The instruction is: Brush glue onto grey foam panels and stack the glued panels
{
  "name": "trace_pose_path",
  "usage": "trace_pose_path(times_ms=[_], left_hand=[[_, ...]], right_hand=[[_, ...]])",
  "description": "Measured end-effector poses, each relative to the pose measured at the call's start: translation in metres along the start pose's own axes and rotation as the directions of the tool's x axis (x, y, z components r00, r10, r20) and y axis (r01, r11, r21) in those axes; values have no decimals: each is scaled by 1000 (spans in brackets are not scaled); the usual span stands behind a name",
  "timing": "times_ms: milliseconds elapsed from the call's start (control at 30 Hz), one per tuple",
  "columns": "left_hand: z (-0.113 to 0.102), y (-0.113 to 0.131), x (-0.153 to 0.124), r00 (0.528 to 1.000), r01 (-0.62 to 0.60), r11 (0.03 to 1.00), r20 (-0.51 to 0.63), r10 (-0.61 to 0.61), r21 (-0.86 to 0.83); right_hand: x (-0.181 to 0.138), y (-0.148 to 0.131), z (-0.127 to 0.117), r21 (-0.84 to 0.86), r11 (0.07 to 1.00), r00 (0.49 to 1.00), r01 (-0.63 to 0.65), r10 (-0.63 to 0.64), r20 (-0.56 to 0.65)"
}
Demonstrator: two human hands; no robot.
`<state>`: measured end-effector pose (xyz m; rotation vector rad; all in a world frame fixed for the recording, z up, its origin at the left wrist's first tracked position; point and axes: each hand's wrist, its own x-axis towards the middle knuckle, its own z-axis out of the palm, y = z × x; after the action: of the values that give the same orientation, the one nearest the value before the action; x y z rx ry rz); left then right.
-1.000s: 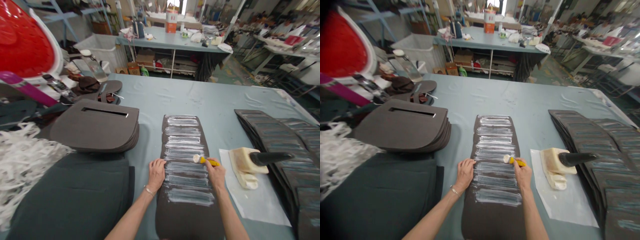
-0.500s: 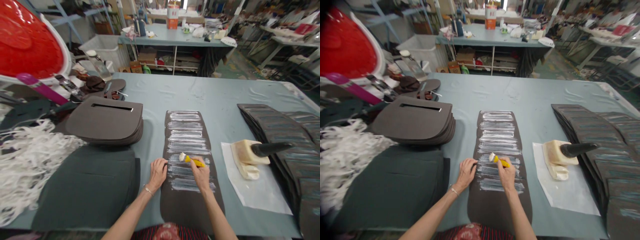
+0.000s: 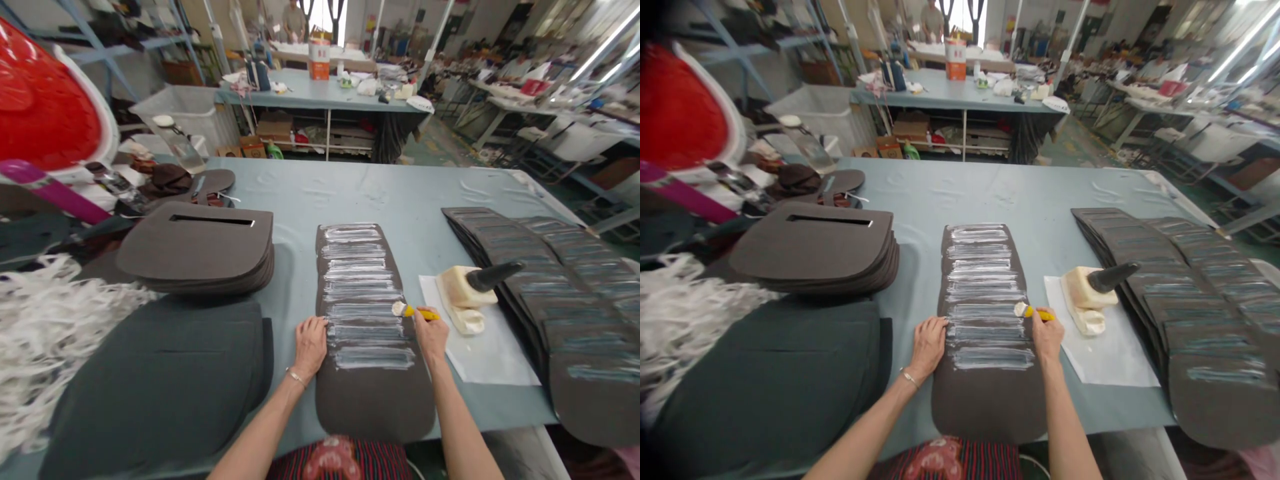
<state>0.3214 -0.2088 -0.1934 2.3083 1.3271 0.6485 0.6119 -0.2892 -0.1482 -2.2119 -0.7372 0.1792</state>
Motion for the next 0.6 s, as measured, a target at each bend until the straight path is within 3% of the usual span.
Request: trace_pose_path(times_ms=[100,200,333,433,500,600], left_hand=[[-3,-2,1,997,83,992,1,-83,-92],[-8,0,-6,992,124,984,-19,-127,-131],[-12,10,-26,999,4,998,39,-2,-60],[-10,16,-40,996,-57,998,66,57,-2],[-8,15,-45,996,-66,998,58,66,11],[-4,11,-46,997,-61,998,51,61,-5]], right_hand=[[-13,-7,-2,16,999,999,30,-30,-37],[-49,-31,13,153,988,995,36,-50,87],[-107,-65,37,296,947,938,127,-212,275],[-125,-68,43,334,918,867,216,-337,366],[-116,-51,33,283,938,896,199,-291,336],[-87,-12,-2,146,987,980,71,-96,173]])
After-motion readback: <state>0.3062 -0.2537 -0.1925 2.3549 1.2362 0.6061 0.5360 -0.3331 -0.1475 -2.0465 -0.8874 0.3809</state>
